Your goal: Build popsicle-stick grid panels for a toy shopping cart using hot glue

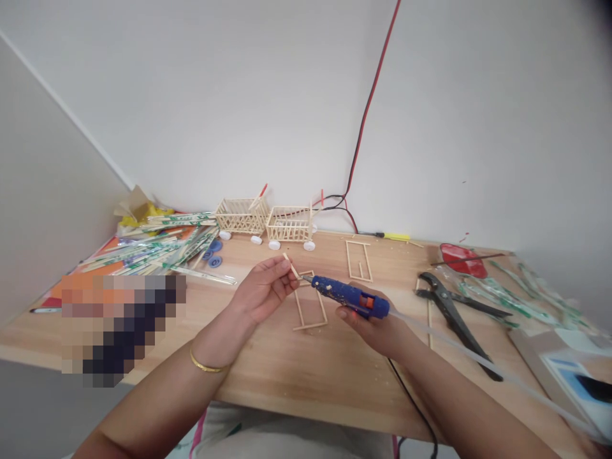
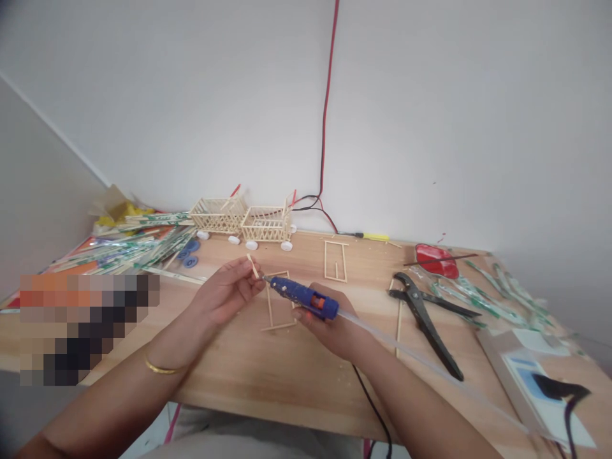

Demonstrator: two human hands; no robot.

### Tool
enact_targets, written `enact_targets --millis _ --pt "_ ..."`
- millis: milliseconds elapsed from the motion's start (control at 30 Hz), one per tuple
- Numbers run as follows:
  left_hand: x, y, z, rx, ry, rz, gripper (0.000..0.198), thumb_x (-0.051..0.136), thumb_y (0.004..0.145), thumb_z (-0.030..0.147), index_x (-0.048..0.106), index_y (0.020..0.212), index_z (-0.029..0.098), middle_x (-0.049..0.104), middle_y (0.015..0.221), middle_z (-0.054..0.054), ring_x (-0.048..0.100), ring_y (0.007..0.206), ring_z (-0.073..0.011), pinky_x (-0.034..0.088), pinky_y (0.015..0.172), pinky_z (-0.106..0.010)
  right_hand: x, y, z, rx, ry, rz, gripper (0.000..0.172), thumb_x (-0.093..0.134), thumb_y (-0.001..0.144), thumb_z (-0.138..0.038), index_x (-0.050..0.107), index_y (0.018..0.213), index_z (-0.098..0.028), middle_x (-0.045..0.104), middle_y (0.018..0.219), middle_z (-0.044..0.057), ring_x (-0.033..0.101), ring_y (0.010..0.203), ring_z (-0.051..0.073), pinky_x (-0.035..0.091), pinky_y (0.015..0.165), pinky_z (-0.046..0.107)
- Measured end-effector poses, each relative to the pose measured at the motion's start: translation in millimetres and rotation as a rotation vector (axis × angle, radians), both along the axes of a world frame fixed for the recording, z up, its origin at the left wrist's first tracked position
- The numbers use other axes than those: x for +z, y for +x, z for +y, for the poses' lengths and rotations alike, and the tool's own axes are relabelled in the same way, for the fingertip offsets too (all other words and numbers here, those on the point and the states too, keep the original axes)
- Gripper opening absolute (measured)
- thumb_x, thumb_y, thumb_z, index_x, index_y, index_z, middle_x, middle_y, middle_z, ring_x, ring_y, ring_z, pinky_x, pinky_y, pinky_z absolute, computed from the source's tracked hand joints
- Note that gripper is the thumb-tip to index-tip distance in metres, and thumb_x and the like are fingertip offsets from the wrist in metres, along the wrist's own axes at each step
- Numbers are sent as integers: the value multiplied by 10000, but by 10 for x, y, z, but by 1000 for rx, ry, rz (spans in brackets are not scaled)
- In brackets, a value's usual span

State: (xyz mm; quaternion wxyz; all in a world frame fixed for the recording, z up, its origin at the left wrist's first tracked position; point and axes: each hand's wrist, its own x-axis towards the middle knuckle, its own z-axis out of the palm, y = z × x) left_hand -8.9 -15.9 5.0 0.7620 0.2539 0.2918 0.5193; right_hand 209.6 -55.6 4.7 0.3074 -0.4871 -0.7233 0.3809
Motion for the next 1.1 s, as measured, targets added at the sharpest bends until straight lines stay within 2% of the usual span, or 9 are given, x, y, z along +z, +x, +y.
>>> enact_targets --millis 233,700,767,867,1000,1100 --pt "-24 -2 14 1 5 25 167 746 682 209 604 690 120 601 600 1 557 575 -75 477 602 -199 68 -28 -26 -1 -3 20 256 568 780 -377 423 658 -206 417 572 -43 386 524 102 321 491 219" --pt "11 1 -1 4 9 7 147 747 674 173 613 681 114 616 595 -7 562 572 -78 474 608 -206 52 -58 -11 -13 30 -55 281 552 792 -408 409 655 -209 412 572 -47 398 531 108 328 504 223" --pt "16 -7 -1 -8 21 -6 150 744 677 177 608 669 113 612 597 -7 558 572 -78 465 596 -205 50 -30 32 -54 49 -141 290 553 790 -436 415 667 -213 441 589 -39 432 543 119 339 515 228" --pt "12 -25 7 -17 32 -7 142 742 676 172 618 716 116 610 609 -2 552 572 -75 456 594 -205 27 141 168 -215 135 -426 286 574 771 -475 463 755 -211 508 678 -3 491 593 154 335 525 245" --pt "5 -31 14 6 67 93 264 754 656 170 622 881 130 611 624 16 550 561 -70 445 595 -201 -99 583 353 -410 290 -797 268 529 805 -392 491 935 -161 534 898 100 537 712 209 351 574 283" --pt "14 -14 4 66 135 210 385 773 618 151 604 964 132 601 620 38 548 558 -65 427 589 -193 -271 935 374 -413 272 -886 273 540 783 -373 503 930 -146 533 898 113 545 743 226 382 615 301"
